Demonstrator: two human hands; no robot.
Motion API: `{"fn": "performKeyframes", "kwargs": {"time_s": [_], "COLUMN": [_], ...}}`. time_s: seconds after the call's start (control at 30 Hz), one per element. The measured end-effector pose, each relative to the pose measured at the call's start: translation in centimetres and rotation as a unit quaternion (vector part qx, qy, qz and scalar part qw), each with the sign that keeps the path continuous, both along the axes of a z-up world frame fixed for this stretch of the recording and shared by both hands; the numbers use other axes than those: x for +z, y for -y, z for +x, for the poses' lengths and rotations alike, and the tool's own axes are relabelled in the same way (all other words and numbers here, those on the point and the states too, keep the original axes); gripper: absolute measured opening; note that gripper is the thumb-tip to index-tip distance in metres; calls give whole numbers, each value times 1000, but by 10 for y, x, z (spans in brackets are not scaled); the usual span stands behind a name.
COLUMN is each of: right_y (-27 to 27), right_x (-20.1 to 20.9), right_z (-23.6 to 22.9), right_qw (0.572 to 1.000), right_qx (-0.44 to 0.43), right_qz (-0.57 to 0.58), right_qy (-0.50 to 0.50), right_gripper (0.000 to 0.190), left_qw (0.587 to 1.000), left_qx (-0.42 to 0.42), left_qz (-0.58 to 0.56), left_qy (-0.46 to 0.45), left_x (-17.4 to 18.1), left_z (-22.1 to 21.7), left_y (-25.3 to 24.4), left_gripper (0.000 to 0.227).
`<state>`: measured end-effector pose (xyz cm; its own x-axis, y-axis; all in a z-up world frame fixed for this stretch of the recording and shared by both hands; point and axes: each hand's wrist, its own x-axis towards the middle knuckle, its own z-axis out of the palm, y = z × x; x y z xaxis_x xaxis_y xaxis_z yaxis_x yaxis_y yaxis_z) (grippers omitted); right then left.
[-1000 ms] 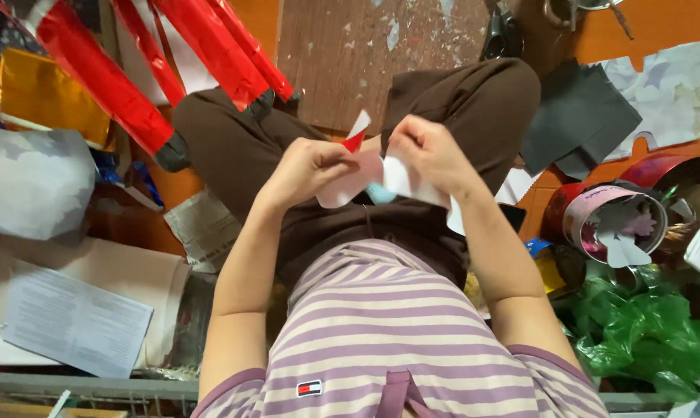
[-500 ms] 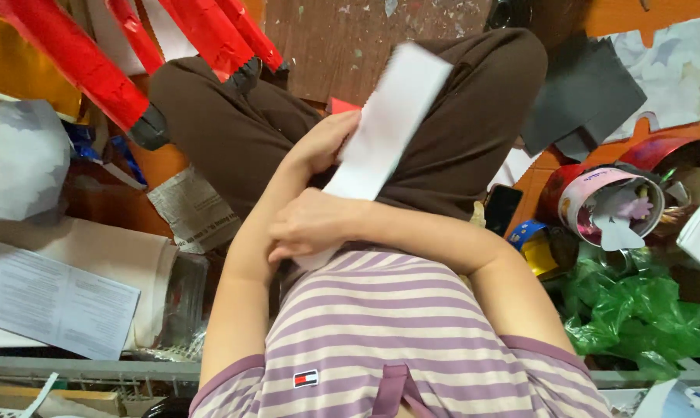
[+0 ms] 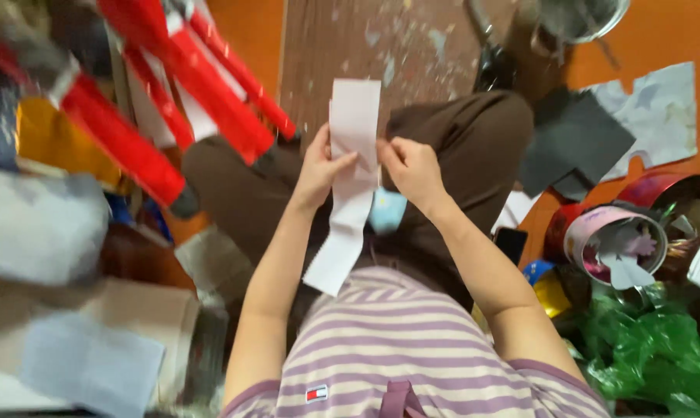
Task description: Decorating bamboo and paper giraffe figures with red and black paper.
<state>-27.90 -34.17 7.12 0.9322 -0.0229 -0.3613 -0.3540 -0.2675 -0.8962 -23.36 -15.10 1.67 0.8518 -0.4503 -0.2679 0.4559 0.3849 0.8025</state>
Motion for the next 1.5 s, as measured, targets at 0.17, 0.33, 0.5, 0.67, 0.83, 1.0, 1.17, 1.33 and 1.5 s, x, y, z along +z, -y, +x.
{"fn": "performKeyframes", "kwargs": {"time_s": [0.17,0.33,0.5,0.67,0.83,1.0,1.17,1.33,1.5], "right_y": [25,81,175,283,341,336,338,297,245], "right_x": [-63,-93,-89,-62,-80,-69,-89,-69,-71], "right_z": [67,178,210,170,137,142,123,87,71], "right_qw": [989,937,822,801,832,845,807,943,945], "right_qx": [-93,-218,-67,-87,-16,-16,-96,-270,-299], "right_qz": [104,256,-510,-591,-548,-530,-578,-161,125], "right_qy": [44,96,245,-44,-81,-71,-71,-109,-44], "right_gripper": [17,20,37,38,20,30,22,40,39], "left_qw": [998,974,964,948,908,839,781,864,946], "left_qx": [-51,-136,42,78,137,109,124,126,164], "left_qz": [42,180,232,305,395,524,581,486,250], "left_qy": [-7,-20,-120,-33,28,92,194,34,-127], "left_x": [6,-74,-140,-159,-170,-157,-174,-188,-222], "left_z": [33,45,69,79,77,73,74,77,69], "left_y": [33,28,37,39,38,38,31,31,28], "left_gripper": [79,57,31,29,40,33,25,26,34]}}
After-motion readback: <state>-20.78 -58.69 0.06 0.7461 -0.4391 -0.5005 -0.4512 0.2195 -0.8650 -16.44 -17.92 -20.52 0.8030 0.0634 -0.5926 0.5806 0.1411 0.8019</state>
